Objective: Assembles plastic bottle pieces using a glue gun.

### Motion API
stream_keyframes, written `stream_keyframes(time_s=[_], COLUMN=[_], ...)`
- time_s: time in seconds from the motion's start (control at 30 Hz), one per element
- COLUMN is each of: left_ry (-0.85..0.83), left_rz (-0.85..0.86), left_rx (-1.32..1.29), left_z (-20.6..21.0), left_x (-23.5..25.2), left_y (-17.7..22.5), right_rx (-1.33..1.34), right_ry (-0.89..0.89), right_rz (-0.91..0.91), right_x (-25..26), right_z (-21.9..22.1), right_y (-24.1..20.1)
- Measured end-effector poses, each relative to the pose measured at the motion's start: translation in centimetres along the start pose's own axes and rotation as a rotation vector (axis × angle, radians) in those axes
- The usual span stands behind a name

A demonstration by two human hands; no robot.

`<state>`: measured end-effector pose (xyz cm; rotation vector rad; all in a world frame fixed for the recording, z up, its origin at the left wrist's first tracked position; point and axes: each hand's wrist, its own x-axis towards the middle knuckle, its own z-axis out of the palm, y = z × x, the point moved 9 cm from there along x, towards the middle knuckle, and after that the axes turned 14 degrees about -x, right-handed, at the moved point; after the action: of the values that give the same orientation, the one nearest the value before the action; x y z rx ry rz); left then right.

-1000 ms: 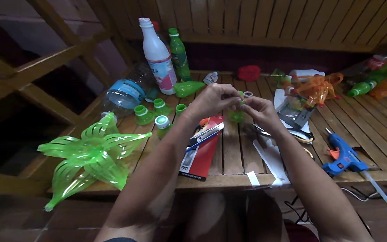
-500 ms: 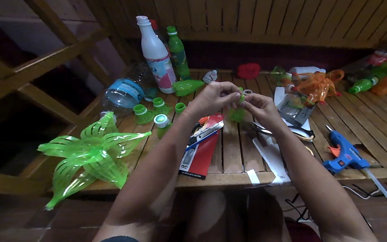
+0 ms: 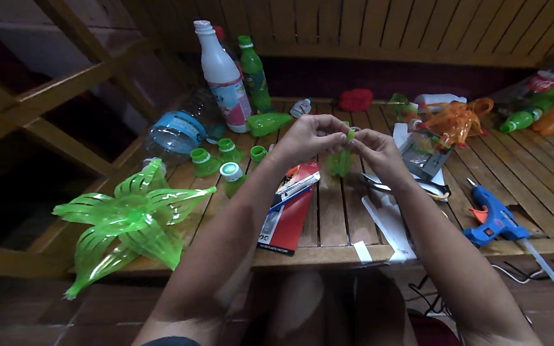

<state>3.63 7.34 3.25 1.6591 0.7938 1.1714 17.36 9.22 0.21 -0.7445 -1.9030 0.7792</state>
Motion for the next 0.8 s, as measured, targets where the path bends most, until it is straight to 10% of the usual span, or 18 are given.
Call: stream_keyframes(time_s=[0.8], left_ry=[0.071], left_rz=[0.112], left_rx=[0.192], left_z=[-0.39], left_x=[0.18], left_y=[-0.13], right_rx=[-0.059], right_ry=[0.070], right_rz=[0.017], right_x=[0.13], right_z=[-0.32], right_y=[0.59])
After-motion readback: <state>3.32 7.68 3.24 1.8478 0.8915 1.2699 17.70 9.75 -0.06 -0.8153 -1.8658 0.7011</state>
